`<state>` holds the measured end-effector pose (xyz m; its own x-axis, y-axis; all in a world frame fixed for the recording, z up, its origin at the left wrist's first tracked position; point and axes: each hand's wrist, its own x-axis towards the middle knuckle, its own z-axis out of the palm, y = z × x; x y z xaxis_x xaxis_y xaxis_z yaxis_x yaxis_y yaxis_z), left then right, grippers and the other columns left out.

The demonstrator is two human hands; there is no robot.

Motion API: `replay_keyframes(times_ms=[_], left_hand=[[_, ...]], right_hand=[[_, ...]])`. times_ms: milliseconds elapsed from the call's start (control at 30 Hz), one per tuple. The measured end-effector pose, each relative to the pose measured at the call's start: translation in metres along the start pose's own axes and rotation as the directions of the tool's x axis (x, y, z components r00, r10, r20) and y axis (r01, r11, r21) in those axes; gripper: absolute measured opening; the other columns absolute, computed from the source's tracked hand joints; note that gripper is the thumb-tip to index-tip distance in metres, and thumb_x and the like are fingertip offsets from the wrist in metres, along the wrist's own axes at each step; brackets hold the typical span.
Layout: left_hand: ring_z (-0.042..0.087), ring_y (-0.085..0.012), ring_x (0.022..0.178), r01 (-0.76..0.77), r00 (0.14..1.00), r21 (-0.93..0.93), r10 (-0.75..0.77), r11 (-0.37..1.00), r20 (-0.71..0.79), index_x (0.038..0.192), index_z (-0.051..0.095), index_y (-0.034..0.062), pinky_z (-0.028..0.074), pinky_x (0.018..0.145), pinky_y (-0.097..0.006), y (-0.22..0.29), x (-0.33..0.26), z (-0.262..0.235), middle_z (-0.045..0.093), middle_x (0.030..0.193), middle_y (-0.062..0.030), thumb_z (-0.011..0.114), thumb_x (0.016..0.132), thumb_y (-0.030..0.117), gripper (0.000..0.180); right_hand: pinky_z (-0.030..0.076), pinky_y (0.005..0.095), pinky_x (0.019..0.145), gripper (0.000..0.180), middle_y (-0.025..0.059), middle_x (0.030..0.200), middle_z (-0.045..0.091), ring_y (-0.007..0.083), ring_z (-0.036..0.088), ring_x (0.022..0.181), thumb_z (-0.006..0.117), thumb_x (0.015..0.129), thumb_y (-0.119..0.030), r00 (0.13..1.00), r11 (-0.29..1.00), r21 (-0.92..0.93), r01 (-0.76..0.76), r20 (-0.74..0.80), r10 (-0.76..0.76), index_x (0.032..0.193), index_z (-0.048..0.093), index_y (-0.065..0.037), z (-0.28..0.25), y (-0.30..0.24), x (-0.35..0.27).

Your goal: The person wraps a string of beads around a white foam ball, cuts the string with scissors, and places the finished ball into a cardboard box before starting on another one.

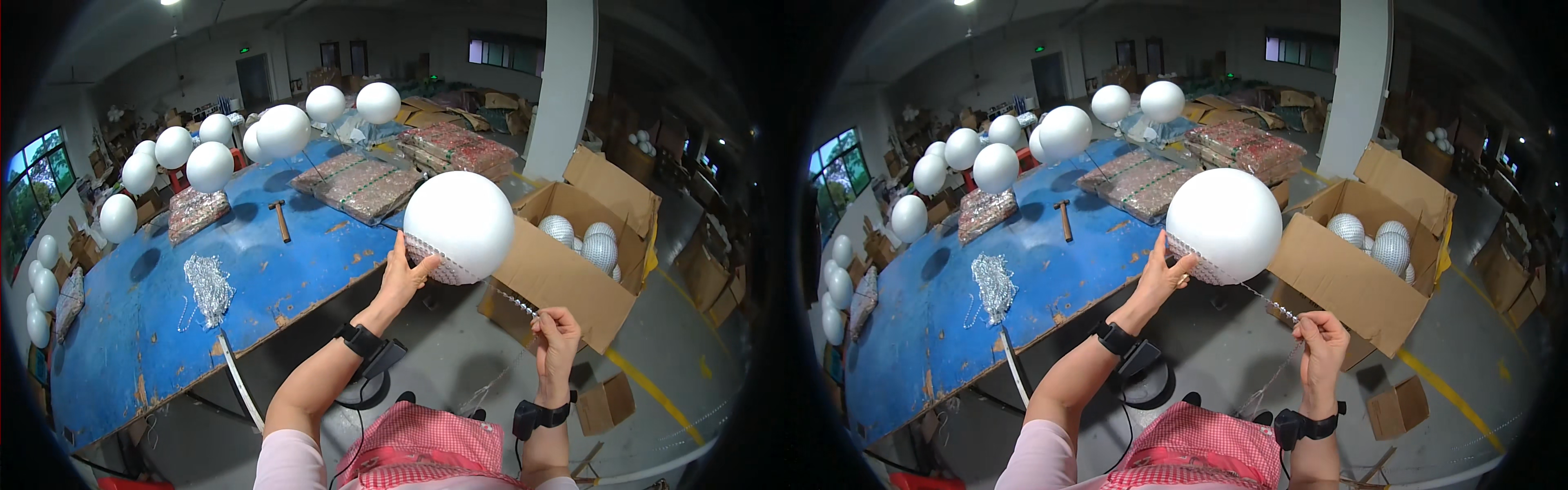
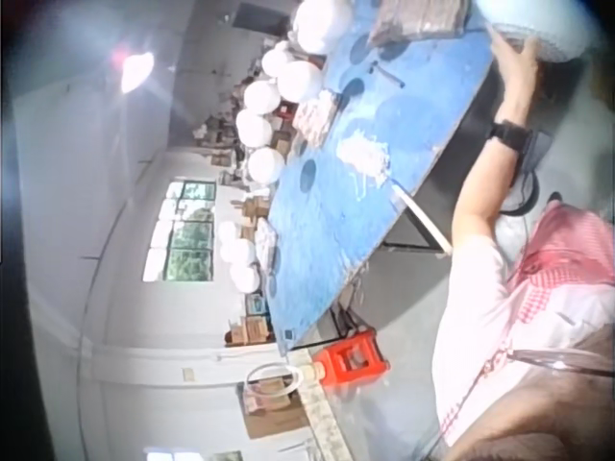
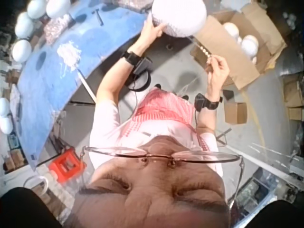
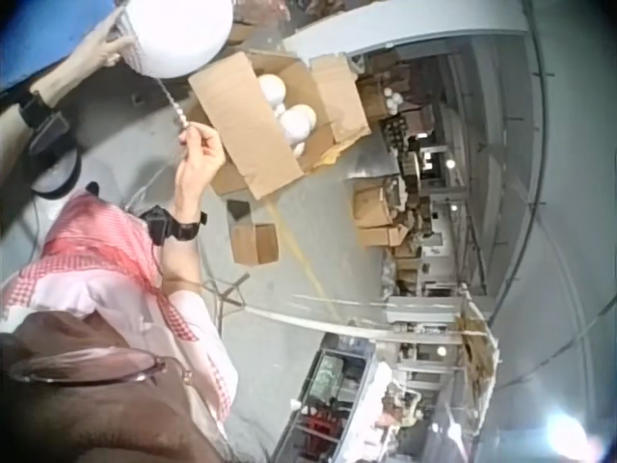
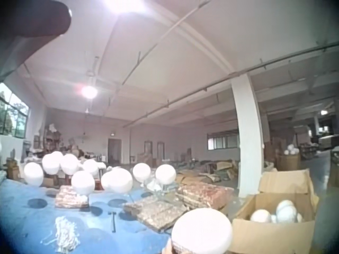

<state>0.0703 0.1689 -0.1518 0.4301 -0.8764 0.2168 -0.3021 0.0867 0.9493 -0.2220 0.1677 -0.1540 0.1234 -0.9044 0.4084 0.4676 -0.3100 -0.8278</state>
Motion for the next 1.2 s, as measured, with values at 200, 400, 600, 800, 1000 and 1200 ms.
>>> replay_keyframes(times_ms=[200, 400, 600, 800, 1000, 1200], left_hand=[[0.056, -0.0142, 0.073, 0.071, 0.996, -0.258, -0.056, 0.963, 0.065, 0.145, 0.0, 0.0037, 0.05, 0.056, -0.026, 0.006, -0.003, -0.001, 0.048, 0.117, -0.018, 0.068, 0.083, 0.037, 0.098], [0.055, -0.0123, 0.073, 0.091, 0.992, -0.365, -0.05, 0.927, 0.119, 0.146, 0.004, 0.0107, 0.049, 0.058, -0.026, 0.01, -0.005, -0.004, 0.054, 0.11, -0.0147, 0.058, 0.09, 0.034, 0.081], [0.054, -0.0128, 0.071, 0.105, 0.987, -0.245, -0.071, 0.964, 0.142, 0.142, 0.008, -0.003, 0.05, 0.058, -0.027, 0.004, 0.003, -0.001, 0.052, 0.109, -0.0165, 0.058, 0.086, 0.05, 0.092], [0.053, -0.0127, 0.062, 0.055, 0.994, -0.166, -0.039, 0.985, 0.101, 0.141, 0.005, -0.005, 0.05, 0.053, -0.028, 0.007, 0.005, -0.002, 0.055, 0.097, -0.0143, 0.063, 0.083, 0.05, 0.099], [0.054, -0.0109, 0.062, 0.225, 0.974, -0.275, -0.226, 0.935, 0.027, 0.139, 0.015, 0.0032, 0.05, 0.055, -0.026, 0.014, 0.002, -0.002, 0.054, 0.102, -0.0156, 0.061, 0.086, 0.045, 0.081], [0.059, -0.0237, 0.081, 0.048, 0.998, -0.012, -0.048, 0.999, -0.047, 0.136, 0.023, -0.0036, 0.051, 0.053, -0.031, -0.015, 0.016, 0.005, 0.051, 0.107, -0.0226, 0.051, 0.088, 0.055, 0.081]], right_hand=[[0.044, 0.0189, 0.058, 0.005, 0.0039, 0.071, 0.06, 0.0095, 0.057, 0.063, 0.062, 0.085, -0.004, 0.995, 0.995, -0.004, -0.096, -0.002, 0.096, 0.088, 0.061, 0.0, -0.008, 0.029, 0.013], [0.042, 0.0204, 0.06, 0.007, 0.0023, 0.073, 0.061, 0.0079, 0.056, 0.063, 0.064, 0.084, -0.006, 0.987, 0.987, -0.034, -0.16, 0.012, 0.161, 0.087, 0.064, 0.0, 0.005, 0.047, 0.02], [0.043, 0.0206, 0.059, 0.007, 0.0011, 0.072, 0.061, 0.0072, 0.056, 0.063, 0.065, 0.084, -0.006, 0.983, 0.981, -0.081, -0.176, 0.042, 0.18, 0.086, 0.064, 0.0, 0.008, 0.059, 0.02], [0.043, 0.0194, 0.056, 0.006, 0.0003, 0.071, 0.061, 0.0055, 0.055, 0.062, 0.065, 0.083, -0.005, 0.979, 0.95, -0.257, -0.18, 0.045, 0.198, 0.086, 0.066, 0.0, 0.008, 0.045, 0.015], [0.042, 0.0186, 0.055, 0.006, -0.0004, 0.068, 0.06, 0.0051, 0.054, 0.06, 0.064, 0.083, -0.005, 0.983, 0.913, -0.383, -0.142, 0.055, 0.176, 0.083, 0.065, 0.001, -0.007, 0.028, 0.012], [0.041, 0.019, 0.055, 0.006, -0.0005, 0.065, 0.058, 0.0051, 0.052, 0.059, 0.065, 0.083, -0.006, 0.968, 0.918, -0.345, -0.199, 0.075, 0.238, 0.08, 0.065, 0.0, -0.011, 0.027, 0.009]])
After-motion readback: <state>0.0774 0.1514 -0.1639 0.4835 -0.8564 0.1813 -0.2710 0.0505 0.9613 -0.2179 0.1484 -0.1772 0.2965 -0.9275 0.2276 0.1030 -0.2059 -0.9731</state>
